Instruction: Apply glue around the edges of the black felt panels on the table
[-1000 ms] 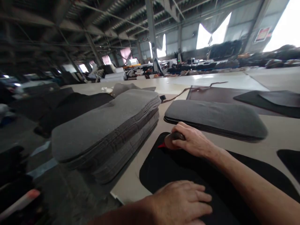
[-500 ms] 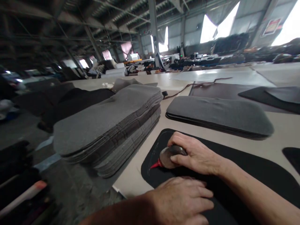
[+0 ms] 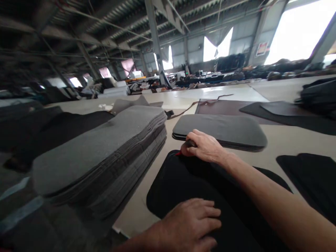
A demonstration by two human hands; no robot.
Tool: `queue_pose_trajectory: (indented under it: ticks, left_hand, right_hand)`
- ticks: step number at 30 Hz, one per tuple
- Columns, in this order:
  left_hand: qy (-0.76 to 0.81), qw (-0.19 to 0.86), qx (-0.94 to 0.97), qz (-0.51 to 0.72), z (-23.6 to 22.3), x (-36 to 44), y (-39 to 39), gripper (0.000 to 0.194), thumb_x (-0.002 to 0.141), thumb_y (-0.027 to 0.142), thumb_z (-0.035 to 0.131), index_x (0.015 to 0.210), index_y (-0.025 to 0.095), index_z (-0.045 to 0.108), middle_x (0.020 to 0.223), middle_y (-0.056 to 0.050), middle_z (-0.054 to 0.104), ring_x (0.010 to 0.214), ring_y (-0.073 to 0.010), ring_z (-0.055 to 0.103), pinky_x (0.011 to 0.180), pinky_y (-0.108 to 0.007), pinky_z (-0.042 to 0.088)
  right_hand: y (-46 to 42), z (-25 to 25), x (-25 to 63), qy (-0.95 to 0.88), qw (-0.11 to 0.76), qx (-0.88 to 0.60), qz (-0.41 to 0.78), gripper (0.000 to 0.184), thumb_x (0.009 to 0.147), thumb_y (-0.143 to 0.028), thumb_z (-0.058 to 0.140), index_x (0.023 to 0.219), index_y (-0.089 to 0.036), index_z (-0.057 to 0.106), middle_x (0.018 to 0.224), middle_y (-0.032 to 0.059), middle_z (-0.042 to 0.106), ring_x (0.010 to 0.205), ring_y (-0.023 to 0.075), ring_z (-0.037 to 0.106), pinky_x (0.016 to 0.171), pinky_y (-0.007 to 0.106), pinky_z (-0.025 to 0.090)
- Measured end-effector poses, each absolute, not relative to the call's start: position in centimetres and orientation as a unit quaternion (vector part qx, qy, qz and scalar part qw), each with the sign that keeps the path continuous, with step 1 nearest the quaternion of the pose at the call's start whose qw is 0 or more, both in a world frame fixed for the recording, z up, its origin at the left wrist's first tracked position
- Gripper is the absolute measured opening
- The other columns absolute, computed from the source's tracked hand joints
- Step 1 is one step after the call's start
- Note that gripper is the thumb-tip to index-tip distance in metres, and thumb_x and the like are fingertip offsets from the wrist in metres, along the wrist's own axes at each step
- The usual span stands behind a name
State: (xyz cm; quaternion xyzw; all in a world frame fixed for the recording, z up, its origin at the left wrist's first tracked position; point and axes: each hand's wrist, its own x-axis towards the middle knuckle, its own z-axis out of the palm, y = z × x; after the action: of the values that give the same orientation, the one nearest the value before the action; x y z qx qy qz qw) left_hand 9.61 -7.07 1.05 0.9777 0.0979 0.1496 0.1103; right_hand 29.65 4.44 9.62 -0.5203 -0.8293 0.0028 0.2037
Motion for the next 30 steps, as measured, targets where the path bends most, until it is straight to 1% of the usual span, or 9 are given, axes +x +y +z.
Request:
queue_pose_trajectory:
  ticks: [6, 10, 12, 14, 16, 19, 23, 26, 30]
  left_hand:
    - [0.133, 0.165, 0.963, 0.168, 1.1, 9.4, -7.3, 0.033, 0.099, 0.037, 0.052, 0.125, 0.017, 0.061, 0.142, -0.004, 0.06, 0.138, -0.0174, 0.048, 0.122, -0.027, 0.028]
    - [0.21, 0.184, 0.942, 0.188, 0.6, 9.4, -7.5, 0.04, 0.094, 0.041, 0.058, 0.13, 0.024, 0.058, 0.145, -0.004, 0.057, 0.138, -0.0223, 0.048, 0.12, -0.04, 0.036]
    - [0.26, 0.186, 0.928, 0.192, 0.4, 9.6, -7.6, 0.041, 0.091, 0.04, 0.062, 0.128, 0.023, 0.06, 0.145, -0.006, 0.057, 0.137, -0.0262, 0.048, 0.119, -0.048, 0.037]
    - [0.3, 0.187, 0.916, 0.188, 0.4, 9.9, -7.7, 0.04, 0.088, 0.034, 0.065, 0.125, 0.021, 0.063, 0.144, -0.008, 0.057, 0.136, -0.0288, 0.048, 0.118, -0.051, 0.038]
    - [0.321, 0.188, 0.912, 0.173, 0.6, 10.1, -7.6, 0.04, 0.086, 0.029, 0.066, 0.125, 0.019, 0.064, 0.143, -0.011, 0.057, 0.136, -0.0297, 0.049, 0.117, -0.051, 0.039]
    - [0.314, 0.179, 0.923, 0.134, 1.3, 10.2, -7.2, 0.039, 0.089, 0.024, 0.059, 0.127, 0.02, 0.063, 0.144, -0.01, 0.056, 0.137, -0.0281, 0.048, 0.118, -0.05, 0.039]
    - [0.298, 0.156, 0.939, 0.064, 3.1, 10.2, -5.8, 0.036, 0.093, 0.019, 0.049, 0.125, 0.026, 0.064, 0.14, -0.004, 0.06, 0.131, -0.0215, 0.053, 0.115, -0.04, 0.043]
    - [0.321, 0.112, 0.941, -0.004, 5.0, 10.4, -3.9, 0.039, 0.089, 0.03, 0.06, 0.127, 0.024, 0.064, 0.139, -0.005, 0.06, 0.128, -0.0247, 0.055, 0.112, -0.04, 0.045]
    - [0.337, 0.08, 0.937, -0.037, 6.6, 10.6, 0.0, 0.061, 0.077, 0.044, 0.073, 0.132, 0.019, 0.062, 0.145, -0.012, 0.054, 0.134, -0.032, 0.049, 0.116, -0.045, 0.04]
  right_hand:
    - [3.3, 12.5, 32.9, -0.808, 0.134, -0.574, -0.005, 0.018, 0.083, -0.031, 0.059, 0.1, -0.024, 0.057, 0.099, 0.0018, 0.057, 0.082, 0.0207, 0.057, 0.065, 0.03, 0.033]
    - [1.1, 13.3, 36.8, -0.782, 0.105, -0.615, -0.009, 0.021, 0.082, -0.034, 0.058, 0.1, -0.025, 0.057, 0.098, 0.0022, 0.058, 0.081, 0.0216, 0.057, 0.063, 0.03, 0.03]
    - [-0.3, 13.3, 38.9, -0.764, 0.101, -0.637, -0.002, 0.022, 0.081, -0.036, 0.059, 0.1, -0.025, 0.058, 0.099, 0.0025, 0.059, 0.083, 0.0223, 0.057, 0.064, 0.03, 0.031]
    - [-1.9, 13.1, 41.0, -0.746, 0.097, -0.659, 0.005, 0.024, 0.082, -0.037, 0.058, 0.102, -0.025, 0.058, 0.1, 0.003, 0.059, 0.084, 0.0226, 0.057, 0.065, 0.03, 0.032]
    - [-3.8, 13.0, 42.9, -0.728, 0.098, -0.678, 0.009, 0.024, 0.082, -0.037, 0.057, 0.103, -0.025, 0.058, 0.1, 0.0031, 0.059, 0.084, 0.0224, 0.057, 0.066, 0.031, 0.033]
    - [-6.6, 13.1, 45.4, -0.705, 0.106, -0.701, 0.022, 0.024, 0.082, -0.037, 0.056, 0.102, -0.024, 0.059, 0.098, 0.003, 0.059, 0.082, 0.0222, 0.057, 0.066, 0.032, 0.035]
    - [-9.7, 13.2, 47.7, -0.674, 0.106, -0.731, 0.036, 0.028, 0.081, -0.039, 0.056, 0.104, -0.022, 0.059, 0.098, 0.0044, 0.059, 0.083, 0.0233, 0.058, 0.068, 0.033, 0.038]
    - [-11.4, 13.3, 48.9, -0.644, 0.107, -0.757, 0.032, 0.032, 0.079, -0.041, 0.057, 0.105, -0.022, 0.06, 0.1, 0.006, 0.061, 0.082, 0.0241, 0.059, 0.067, 0.034, 0.04]
    - [-12.7, 13.1, 50.0, -0.625, 0.115, -0.772, 0.021, 0.033, 0.077, -0.039, 0.057, 0.105, -0.021, 0.062, 0.1, 0.0078, 0.063, 0.081, 0.0252, 0.061, 0.066, 0.034, 0.041]
